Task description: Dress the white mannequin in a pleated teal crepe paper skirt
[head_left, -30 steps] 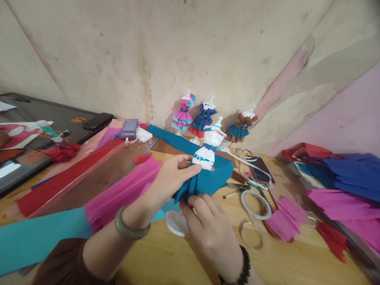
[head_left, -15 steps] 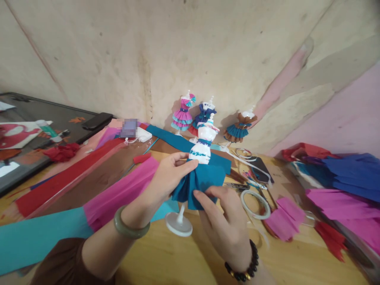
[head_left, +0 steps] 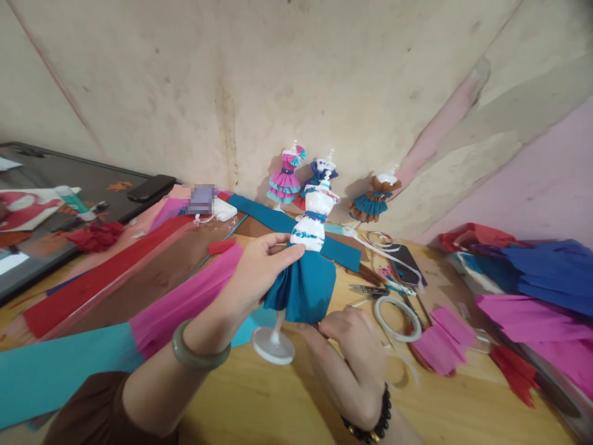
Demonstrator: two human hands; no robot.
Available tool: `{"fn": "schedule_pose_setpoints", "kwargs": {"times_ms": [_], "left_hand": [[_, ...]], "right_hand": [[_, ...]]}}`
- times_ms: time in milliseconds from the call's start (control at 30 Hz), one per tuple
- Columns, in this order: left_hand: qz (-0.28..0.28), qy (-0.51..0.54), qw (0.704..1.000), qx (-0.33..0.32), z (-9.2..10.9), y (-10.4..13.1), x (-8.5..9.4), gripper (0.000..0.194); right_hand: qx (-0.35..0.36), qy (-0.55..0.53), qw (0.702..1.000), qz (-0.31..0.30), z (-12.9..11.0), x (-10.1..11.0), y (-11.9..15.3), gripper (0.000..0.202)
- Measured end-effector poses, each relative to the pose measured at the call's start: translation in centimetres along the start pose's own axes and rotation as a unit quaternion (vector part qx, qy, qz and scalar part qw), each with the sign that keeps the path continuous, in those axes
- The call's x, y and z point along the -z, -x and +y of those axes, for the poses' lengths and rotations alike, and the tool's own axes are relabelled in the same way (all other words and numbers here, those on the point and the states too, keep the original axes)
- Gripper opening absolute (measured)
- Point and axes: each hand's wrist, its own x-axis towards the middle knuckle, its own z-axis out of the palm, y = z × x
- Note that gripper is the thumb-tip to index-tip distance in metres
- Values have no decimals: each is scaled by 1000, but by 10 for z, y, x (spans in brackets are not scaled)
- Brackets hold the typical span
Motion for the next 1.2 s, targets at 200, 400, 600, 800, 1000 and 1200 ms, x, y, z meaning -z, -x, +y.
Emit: {"fn": "schedule_pose_setpoints", "kwargs": {"times_ms": [200,400,600,800,1000,1200], "left_hand": [[-2,10,1000,1,1,2,-1,24],[8,-4,1000,3,3,2,-4,24],[5,-2,1000,10,6,2,-2,29],[-77,6,997,5,1,6,-3,40],[-105,1,994,-10,0,6,-4,42],[-163,-23,986,-6,0,8,-5,42]], "right_hand": [[83,87,990,72,3,0,-2,22],[73,7,997,30,-4,-1,-9,17],[97,-52,994,27,-7,3,-15,18],[-100,-144,980,98,13,21,-18,31],[-115,-314,942,-15,31,34,-16,67],[-272,-311,906,94,35,28,-21,30]]}}
